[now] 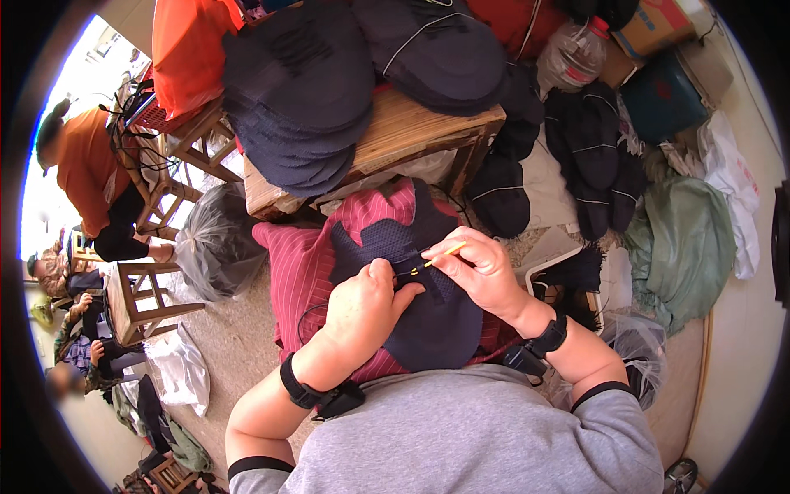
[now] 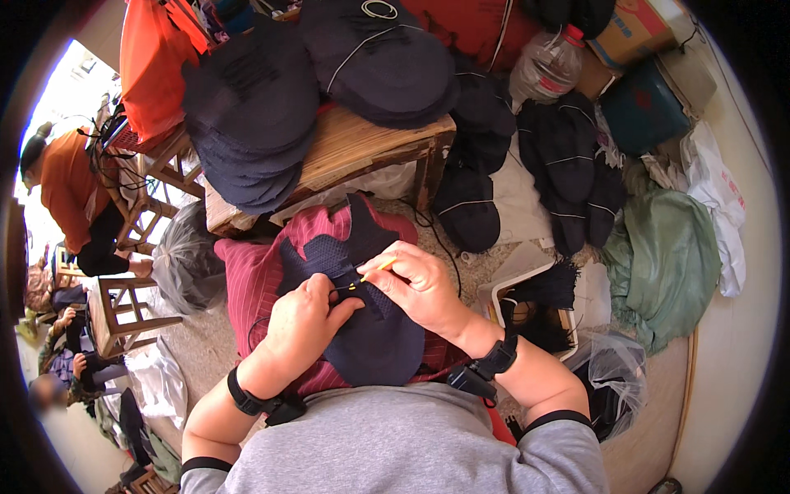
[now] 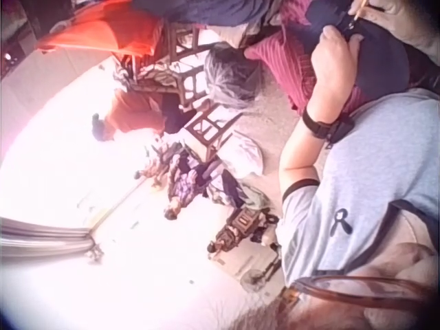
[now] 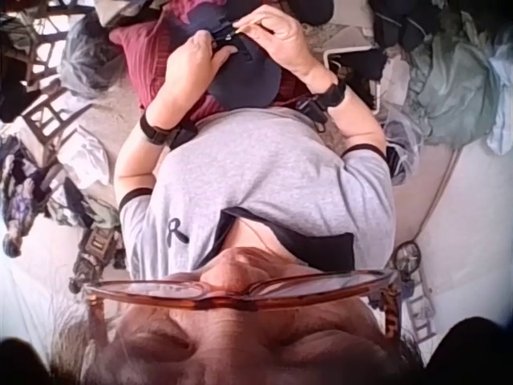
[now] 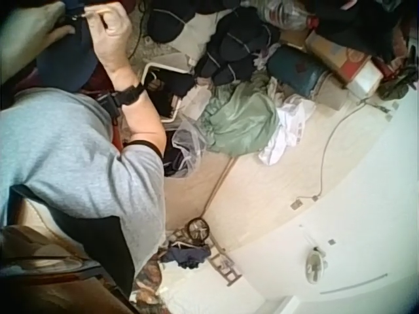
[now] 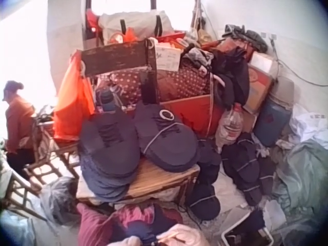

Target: The recorder is assembling shoe uppers, specifically threading or marking components and bundling them together.

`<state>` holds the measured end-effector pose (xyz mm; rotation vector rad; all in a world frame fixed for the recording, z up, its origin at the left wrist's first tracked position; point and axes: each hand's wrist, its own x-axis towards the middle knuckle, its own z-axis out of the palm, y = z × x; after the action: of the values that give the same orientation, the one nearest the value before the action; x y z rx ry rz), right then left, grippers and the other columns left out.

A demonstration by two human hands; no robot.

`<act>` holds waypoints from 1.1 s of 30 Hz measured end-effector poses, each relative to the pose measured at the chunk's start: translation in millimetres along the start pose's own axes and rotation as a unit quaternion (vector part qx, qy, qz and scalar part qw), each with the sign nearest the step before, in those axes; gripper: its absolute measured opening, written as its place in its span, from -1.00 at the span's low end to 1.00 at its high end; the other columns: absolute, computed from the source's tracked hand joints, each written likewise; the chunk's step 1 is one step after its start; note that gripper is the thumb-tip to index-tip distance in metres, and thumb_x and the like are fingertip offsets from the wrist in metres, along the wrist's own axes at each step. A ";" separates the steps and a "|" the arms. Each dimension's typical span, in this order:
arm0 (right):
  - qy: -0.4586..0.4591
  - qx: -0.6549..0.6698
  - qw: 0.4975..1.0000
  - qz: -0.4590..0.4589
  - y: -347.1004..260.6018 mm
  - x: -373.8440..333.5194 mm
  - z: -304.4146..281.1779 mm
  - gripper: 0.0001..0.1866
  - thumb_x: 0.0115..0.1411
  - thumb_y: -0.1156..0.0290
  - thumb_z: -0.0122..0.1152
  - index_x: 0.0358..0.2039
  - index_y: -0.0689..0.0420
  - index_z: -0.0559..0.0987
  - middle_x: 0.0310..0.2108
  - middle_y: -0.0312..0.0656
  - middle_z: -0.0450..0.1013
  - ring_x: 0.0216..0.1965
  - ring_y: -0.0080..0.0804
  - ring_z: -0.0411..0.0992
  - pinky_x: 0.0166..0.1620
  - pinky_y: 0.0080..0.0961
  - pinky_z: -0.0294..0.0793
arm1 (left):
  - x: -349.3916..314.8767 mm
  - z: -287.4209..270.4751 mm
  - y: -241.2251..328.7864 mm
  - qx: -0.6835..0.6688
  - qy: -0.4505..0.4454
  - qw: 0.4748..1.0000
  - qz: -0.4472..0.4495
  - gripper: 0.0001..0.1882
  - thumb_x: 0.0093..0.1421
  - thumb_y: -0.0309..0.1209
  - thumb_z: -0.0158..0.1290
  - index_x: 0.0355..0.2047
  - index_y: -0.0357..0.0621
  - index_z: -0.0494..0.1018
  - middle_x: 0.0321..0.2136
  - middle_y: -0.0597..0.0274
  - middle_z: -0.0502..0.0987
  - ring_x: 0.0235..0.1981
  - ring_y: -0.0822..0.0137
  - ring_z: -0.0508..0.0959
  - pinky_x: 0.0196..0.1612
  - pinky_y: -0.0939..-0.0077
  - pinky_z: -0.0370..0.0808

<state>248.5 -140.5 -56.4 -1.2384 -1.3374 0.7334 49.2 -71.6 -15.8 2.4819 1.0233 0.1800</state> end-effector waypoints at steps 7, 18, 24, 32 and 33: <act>0.139 0.547 0.771 0.295 21.7 -6.4 -15.0 -0.75 0.40 0.24 0.11 -0.26 0.16 0.60 -0.52 -0.39 0.42 -0.62 -0.78 0.25 -0.57 -0.85 0.16 | 3.5 -1.8 -1.0 0.019 0.009 1.000 0.007 -0.50 0.14 -0.02 0.24 -0.43 -0.23 0.34 -0.54 0.04 0.54 -0.56 0.03 0.61 -0.53 0.24 0.54; -0.072 0.443 0.872 0.197 -21.2 18.5 -23.8 -0.67 0.46 0.16 -0.05 -0.36 0.11 0.46 -0.74 -0.45 0.08 -0.71 -0.67 0.06 -0.58 -0.61 0.15 | -0.6 -0.5 -0.2 0.048 0.094 0.992 0.068 -0.59 0.04 -0.06 0.30 -0.47 -0.10 0.40 -0.54 0.24 0.48 -0.38 0.16 0.51 -0.23 0.23 0.35; 0.218 0.295 0.907 0.206 31.9 15.9 -142.7 -0.78 0.43 0.30 0.01 -0.31 0.14 0.49 -0.68 -0.48 0.10 -0.70 -0.76 0.01 -0.64 -0.74 -0.01 | -14.2 -9.8 -8.2 0.048 0.117 0.988 0.085 -0.58 -0.07 -0.12 0.37 -0.40 -0.13 0.47 -0.26 0.21 0.34 -0.14 0.15 0.33 -0.07 0.20 0.27; 0.456 0.251 0.836 0.172 83.5 -28.7 -266.4 -0.70 0.46 0.20 -0.04 -0.28 0.17 0.47 -0.69 -0.47 0.05 -0.74 -0.71 -0.04 -0.68 -0.67 -0.02 | -16.3 -0.1 -9.2 -0.119 0.140 0.980 0.081 -0.25 -0.15 -0.43 0.45 0.03 -0.27 0.28 -0.14 -0.02 0.34 -0.14 0.05 0.44 -0.11 0.29 0.51; 0.466 0.244 0.834 0.165 81.1 -26.9 -266.3 -0.70 0.46 0.20 -0.04 -0.28 0.17 0.47 -0.69 -0.47 0.06 -0.74 -0.71 -0.04 -0.68 -0.67 -0.02 | -16.3 0.7 -9.9 -0.119 0.141 0.980 0.081 -0.25 -0.15 -0.43 0.45 0.03 -0.27 0.28 -0.14 -0.02 0.34 -0.14 0.05 0.44 -0.11 0.29 0.51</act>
<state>518.3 -206.2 -89.4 -1.1568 -0.1101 0.5250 31.4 -77.0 -20.1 2.3600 0.8478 0.6810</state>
